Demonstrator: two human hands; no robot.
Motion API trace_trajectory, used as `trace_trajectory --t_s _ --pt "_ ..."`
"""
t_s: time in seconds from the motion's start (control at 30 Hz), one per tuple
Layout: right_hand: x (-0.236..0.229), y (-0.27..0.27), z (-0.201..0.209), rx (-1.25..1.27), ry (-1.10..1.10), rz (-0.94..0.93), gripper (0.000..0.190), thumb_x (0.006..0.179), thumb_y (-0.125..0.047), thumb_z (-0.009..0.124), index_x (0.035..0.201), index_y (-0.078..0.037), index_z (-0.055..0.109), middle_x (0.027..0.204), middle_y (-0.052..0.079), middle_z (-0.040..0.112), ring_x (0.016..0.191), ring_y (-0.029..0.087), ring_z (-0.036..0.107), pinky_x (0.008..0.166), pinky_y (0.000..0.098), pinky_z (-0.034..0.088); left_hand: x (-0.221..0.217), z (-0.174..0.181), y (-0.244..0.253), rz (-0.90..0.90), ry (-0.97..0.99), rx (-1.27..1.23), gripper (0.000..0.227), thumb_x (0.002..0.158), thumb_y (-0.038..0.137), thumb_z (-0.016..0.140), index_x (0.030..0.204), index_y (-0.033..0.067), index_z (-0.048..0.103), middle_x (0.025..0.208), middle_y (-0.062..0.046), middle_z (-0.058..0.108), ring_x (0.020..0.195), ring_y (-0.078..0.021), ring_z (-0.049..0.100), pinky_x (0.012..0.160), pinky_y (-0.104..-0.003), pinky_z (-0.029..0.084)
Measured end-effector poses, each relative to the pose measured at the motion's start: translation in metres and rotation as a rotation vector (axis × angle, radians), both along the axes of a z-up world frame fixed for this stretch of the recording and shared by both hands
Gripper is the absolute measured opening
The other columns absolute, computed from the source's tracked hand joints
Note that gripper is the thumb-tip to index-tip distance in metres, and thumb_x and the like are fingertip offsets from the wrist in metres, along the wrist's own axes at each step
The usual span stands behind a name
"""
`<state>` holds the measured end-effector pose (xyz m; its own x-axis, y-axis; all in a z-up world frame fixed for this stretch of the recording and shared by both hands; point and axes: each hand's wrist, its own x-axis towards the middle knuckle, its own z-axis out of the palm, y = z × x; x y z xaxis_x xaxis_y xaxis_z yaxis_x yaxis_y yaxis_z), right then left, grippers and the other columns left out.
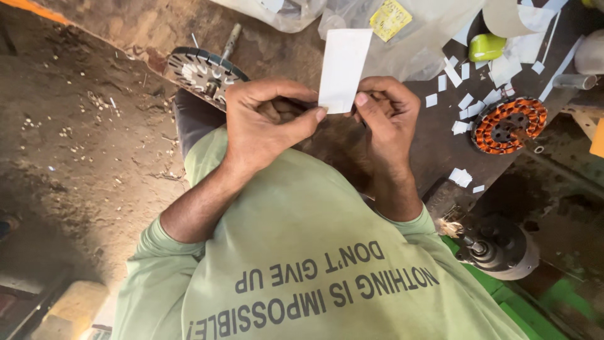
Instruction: The person uses gold-handled scissors to cut small rectangular pieces from a white sheet of material. They repeatedly pick up the sheet, cut a piece, and place it into a circular metal component with slots. The person also picks up a dropped piece from the floor and continues cutting.
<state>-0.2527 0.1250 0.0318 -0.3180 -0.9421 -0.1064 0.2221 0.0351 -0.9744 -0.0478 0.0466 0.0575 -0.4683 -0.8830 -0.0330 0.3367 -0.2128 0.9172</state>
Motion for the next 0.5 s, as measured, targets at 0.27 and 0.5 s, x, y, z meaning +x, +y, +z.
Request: trace_trajectory --t_s 0.27,0.5 --pt "-0.007 0.007 -0.002 -0.035 0.04 -0.033 0.01 0.1 0.003 0.069 0.11 0.006 0.068 0.092 0.011 0.072 0.071 0.012 0.064 0.064 0.0231 0.047 0.004 0.008 -0.002 -0.002 0.014 -0.006 0.015 0.091 -0.011 0.08 0.104 -0.0088 0.073 0.099 -0.012 0.076 0.089 -0.0109 0.074 0.079 -0.026 0.065" --pt "-0.041 0.033 0.011 0.212 0.607 0.139 0.011 0.099 -0.005 0.073 0.107 0.002 0.074 0.084 0.01 0.073 0.065 0.015 0.061 0.057 0.0284 0.045 0.008 0.008 -0.004 0.018 0.044 0.025 0.015 0.091 -0.012 0.08 0.103 -0.0091 0.072 0.099 -0.013 0.076 0.085 -0.0122 0.074 0.074 -0.026 0.065"
